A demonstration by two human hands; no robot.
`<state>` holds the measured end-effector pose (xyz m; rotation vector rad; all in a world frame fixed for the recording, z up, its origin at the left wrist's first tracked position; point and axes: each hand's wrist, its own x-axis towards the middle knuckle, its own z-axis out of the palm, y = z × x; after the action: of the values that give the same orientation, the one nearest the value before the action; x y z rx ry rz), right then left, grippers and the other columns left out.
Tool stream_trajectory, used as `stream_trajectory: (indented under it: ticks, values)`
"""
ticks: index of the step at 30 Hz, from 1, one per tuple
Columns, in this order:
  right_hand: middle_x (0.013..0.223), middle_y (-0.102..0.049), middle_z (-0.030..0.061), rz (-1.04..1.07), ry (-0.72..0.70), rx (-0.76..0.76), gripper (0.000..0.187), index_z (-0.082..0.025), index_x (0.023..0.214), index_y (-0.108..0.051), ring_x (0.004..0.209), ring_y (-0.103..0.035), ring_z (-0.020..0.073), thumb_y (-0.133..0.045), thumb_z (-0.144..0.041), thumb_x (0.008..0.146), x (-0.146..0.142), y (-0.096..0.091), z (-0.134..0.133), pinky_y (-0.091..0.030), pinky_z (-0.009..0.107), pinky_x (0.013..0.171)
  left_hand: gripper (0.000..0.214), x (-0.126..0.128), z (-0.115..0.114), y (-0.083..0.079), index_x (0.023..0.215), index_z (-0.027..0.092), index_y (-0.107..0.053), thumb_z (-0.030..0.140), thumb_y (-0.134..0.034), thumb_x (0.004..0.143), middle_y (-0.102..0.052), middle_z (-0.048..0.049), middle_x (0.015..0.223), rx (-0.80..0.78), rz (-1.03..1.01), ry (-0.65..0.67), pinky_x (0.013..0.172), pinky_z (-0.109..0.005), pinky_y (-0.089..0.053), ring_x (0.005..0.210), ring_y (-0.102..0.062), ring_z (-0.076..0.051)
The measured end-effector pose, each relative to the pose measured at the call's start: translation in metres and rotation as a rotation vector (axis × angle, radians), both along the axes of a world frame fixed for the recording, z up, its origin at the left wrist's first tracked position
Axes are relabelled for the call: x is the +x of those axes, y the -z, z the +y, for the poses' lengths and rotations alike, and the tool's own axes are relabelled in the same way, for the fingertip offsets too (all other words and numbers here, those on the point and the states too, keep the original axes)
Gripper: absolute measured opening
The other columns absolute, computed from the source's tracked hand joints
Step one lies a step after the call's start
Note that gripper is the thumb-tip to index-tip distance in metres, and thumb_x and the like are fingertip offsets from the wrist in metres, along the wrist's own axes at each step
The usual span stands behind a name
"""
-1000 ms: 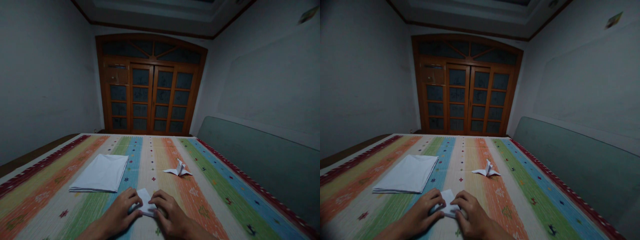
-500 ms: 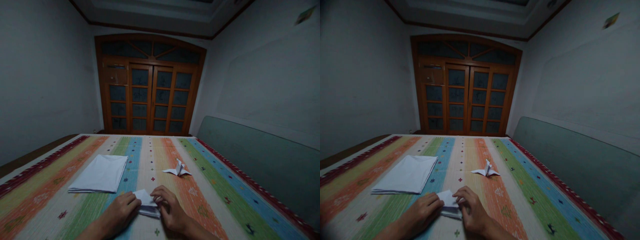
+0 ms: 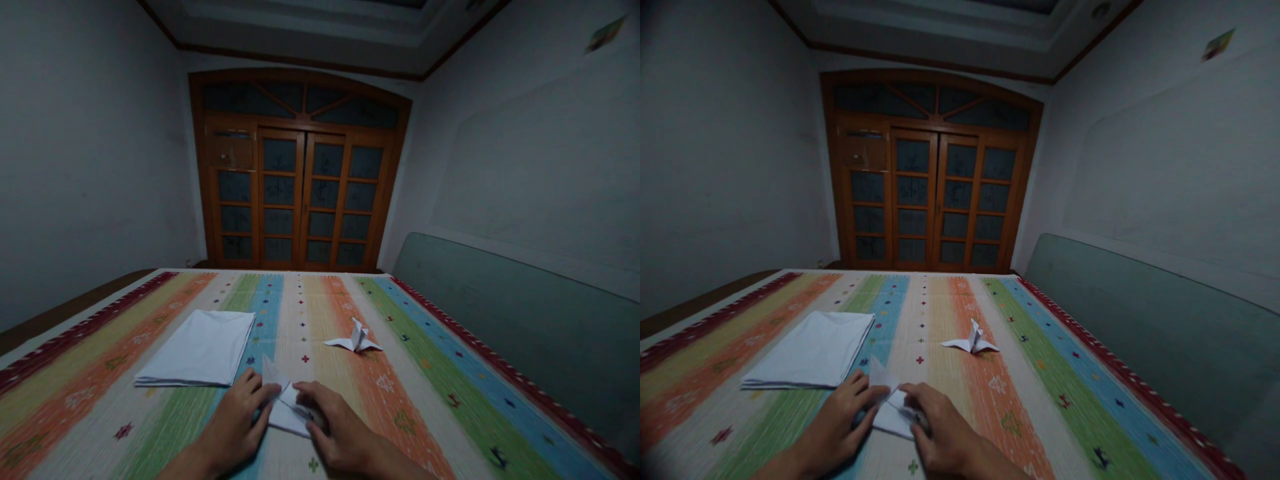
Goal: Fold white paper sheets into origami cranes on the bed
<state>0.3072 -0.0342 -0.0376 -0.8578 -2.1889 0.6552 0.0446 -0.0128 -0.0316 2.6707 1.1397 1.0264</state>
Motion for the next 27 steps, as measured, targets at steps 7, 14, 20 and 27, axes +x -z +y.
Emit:
stream_trajectory:
  ticks: [7, 14, 20, 27]
  values:
    - [0.115, -0.069, 0.0115, -0.109, -0.014, 0.06, 0.036, -0.02, 0.109, -0.075, 0.107, -0.066, 0.0236, -0.06, -0.005, 0.08, -0.005, -0.004, -0.003, -0.054, 0.034, 0.094, 0.021, -0.002, 0.005, 0.001, 0.099, 0.025, -0.078, 0.015, -0.061, 0.09, -0.064, -0.0126, 0.101, 0.089, 0.062, -0.151, 0.082, -0.048, -0.057, 0.096, -0.062, -0.034]
    - [0.122, -0.065, 0.0104, -0.176, -0.034, 0.008, 0.036, -0.023, 0.116, -0.072, 0.11, -0.064, 0.0253, -0.076, -0.019, 0.081, -0.003, -0.01, -0.008, -0.053, 0.035, 0.098, 0.048, -0.006, 0.003, 0.002, 0.126, 0.029, -0.069, 0.003, -0.054, 0.09, -0.069, -0.0074, 0.138, 0.004, 0.136, 0.186, 0.109, -0.049, -0.052, 0.132, -0.059, -0.031]
    - [0.113, -0.067, 0.0115, -0.154, -0.04, 0.084, 0.028, -0.02, 0.113, -0.069, 0.104, -0.065, 0.024, -0.063, -0.012, 0.087, -0.006, -0.011, -0.008, -0.054, 0.034, 0.093, 0.051, -0.011, 0.001, 0.003, 0.139, 0.033, -0.064, 0.021, -0.073, 0.09, -0.066, -0.0089, 0.145, -0.101, 0.136, 0.2, 0.11, -0.052, -0.052, 0.132, -0.061, -0.033]
    - [0.105, -0.071, 0.0115, -0.117, 0.006, 0.165, 0.023, -0.019, 0.108, -0.07, 0.096, -0.068, 0.0233, -0.06, -0.012, 0.088, -0.008, -0.006, -0.006, -0.055, 0.032, 0.087, 0.043, -0.008, 0.003, 0.001, 0.136, 0.031, -0.066, 0.023, -0.071, 0.094, -0.068, -0.0087, 0.143, -0.095, 0.179, 0.192, 0.109, -0.052, -0.053, 0.131, -0.063, -0.033]
